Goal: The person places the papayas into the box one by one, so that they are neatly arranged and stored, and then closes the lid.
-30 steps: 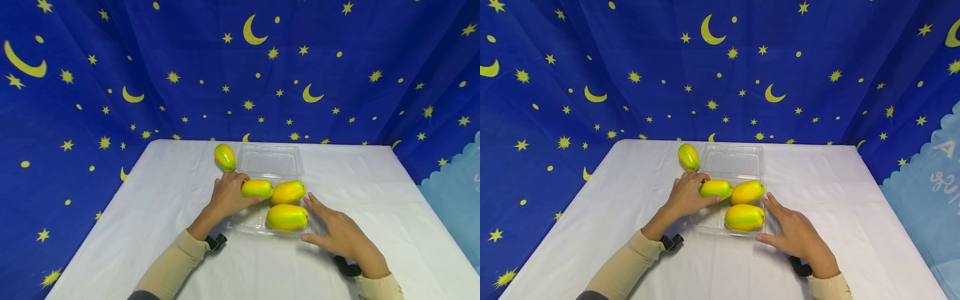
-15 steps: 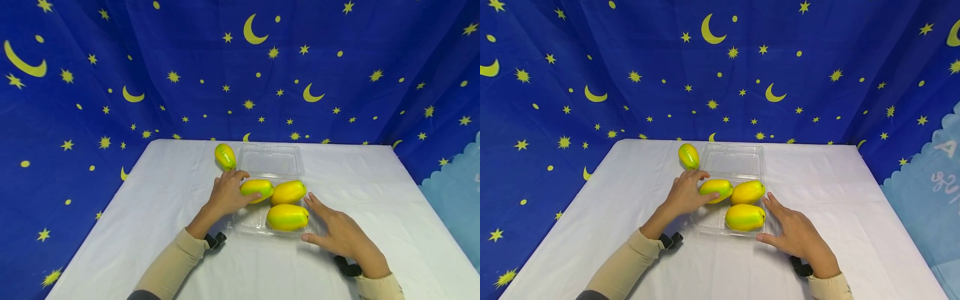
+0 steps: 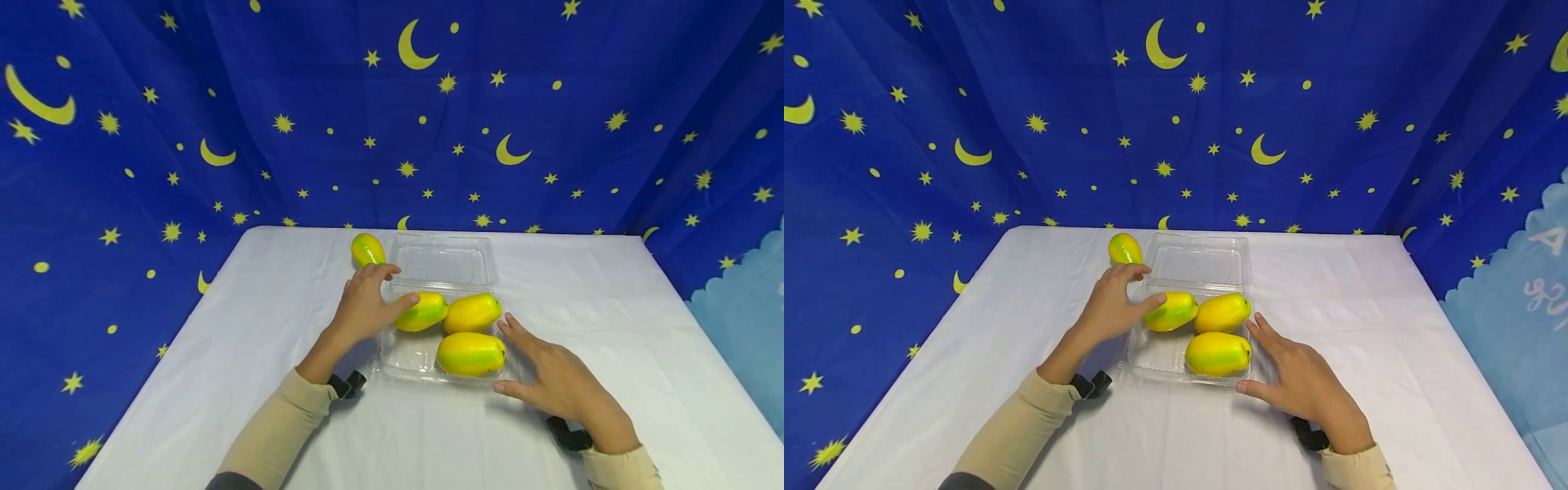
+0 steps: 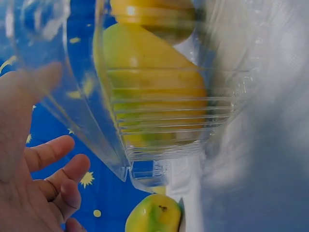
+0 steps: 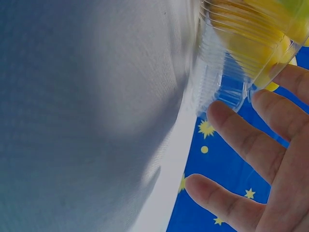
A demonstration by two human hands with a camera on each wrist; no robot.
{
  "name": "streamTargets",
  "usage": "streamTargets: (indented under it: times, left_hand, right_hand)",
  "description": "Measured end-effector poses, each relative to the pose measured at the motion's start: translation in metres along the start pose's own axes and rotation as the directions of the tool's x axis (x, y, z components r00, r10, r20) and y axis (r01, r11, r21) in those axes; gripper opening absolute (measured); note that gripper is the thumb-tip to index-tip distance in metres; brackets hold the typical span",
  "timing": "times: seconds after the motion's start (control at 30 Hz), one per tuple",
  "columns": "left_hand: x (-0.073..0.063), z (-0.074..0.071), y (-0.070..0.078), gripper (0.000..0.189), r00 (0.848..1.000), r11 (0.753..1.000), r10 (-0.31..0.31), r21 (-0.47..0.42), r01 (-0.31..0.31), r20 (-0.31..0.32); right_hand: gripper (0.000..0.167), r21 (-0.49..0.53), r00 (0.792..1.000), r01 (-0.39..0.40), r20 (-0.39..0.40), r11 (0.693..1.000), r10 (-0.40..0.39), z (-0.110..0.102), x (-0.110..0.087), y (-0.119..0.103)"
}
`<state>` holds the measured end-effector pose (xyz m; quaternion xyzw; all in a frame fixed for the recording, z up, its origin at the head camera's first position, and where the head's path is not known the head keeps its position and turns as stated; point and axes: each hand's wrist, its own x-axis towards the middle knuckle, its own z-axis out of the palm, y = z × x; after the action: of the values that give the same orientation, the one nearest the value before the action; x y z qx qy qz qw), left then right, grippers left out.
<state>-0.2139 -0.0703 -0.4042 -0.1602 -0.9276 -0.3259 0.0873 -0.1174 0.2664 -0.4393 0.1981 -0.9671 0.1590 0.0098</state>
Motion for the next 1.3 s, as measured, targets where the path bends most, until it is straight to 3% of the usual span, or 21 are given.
streamTargets:
  times: [0.13,0.57,0.97,1.3]
  left_hand:
    - [0.004,-0.004,-0.003,0.064,0.999,1.000,0.023,-0.009,-0.023,-0.034]
    - [0.020,-0.028,-0.013,0.064,0.990,0.997,0.008,-0.078,-0.019,-0.141]
    - [0.036,-0.038,-0.022,0.063,0.990,0.987,-0.016,-0.162,-0.008,-0.143]
    - [0.053,-0.028,-0.047,0.055,0.989,0.980,-0.052,-0.199,0.024,-0.136]
  right_hand:
    - [0.101,0.004,1.000,-0.003,0.002,1.000,0.003,0.000,0.000,0.000]
    - [0.100,0.007,1.000,0.006,0.000,1.000,-0.006,0.001,0.000,0.002]
    - [0.100,0.022,1.000,0.001,0.003,1.000,-0.001,0.001,0.001,-0.001]
    - [0.101,0.021,1.000,-0.006,0.006,1.000,0.006,0.000,0.000,0.001]
